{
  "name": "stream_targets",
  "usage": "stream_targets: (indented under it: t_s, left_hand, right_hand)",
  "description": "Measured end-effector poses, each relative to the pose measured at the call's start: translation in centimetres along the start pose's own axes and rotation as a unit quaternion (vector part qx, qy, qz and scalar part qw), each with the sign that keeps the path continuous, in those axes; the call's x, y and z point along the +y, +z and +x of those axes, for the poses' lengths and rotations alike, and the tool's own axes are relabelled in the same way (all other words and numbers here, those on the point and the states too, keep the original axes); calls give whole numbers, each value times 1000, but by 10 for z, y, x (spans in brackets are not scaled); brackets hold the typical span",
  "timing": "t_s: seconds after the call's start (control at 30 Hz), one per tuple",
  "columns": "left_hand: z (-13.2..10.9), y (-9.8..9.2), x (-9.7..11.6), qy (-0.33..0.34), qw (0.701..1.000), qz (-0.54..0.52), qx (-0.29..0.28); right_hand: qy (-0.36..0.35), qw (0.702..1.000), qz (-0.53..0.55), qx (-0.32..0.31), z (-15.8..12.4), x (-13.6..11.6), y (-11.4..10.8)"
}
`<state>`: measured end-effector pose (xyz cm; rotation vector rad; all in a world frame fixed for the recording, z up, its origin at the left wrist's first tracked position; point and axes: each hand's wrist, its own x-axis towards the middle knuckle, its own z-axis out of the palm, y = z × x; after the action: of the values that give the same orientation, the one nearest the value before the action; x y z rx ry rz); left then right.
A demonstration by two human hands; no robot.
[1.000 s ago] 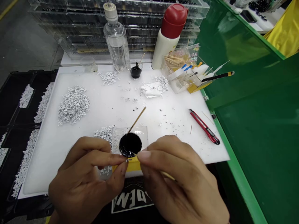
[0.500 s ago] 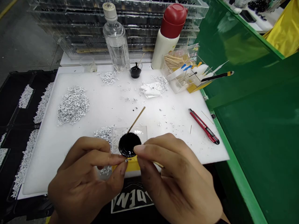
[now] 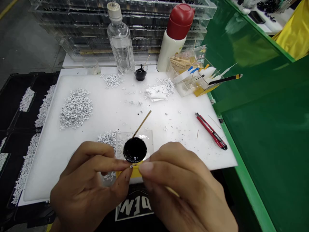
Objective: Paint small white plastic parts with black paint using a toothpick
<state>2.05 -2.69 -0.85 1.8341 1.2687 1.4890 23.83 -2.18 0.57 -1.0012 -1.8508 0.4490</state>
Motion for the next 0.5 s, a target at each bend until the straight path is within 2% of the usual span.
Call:
stream_targets:
  t_s: [0.1, 0.3, 0.5]
  left_hand:
    - [1, 0, 0, 0, 1000, -5, -12]
    - [-3, 1, 1, -10, 1000, -13, 7]
    - [-2, -1, 2, -3, 1000, -12, -8]
  right_hand:
    - [-15, 1000, 4, 11, 9, -5, 4]
    - [-11, 998, 45, 44, 19, -10, 5]
    - [13, 999, 30, -17, 3, -5, -1]
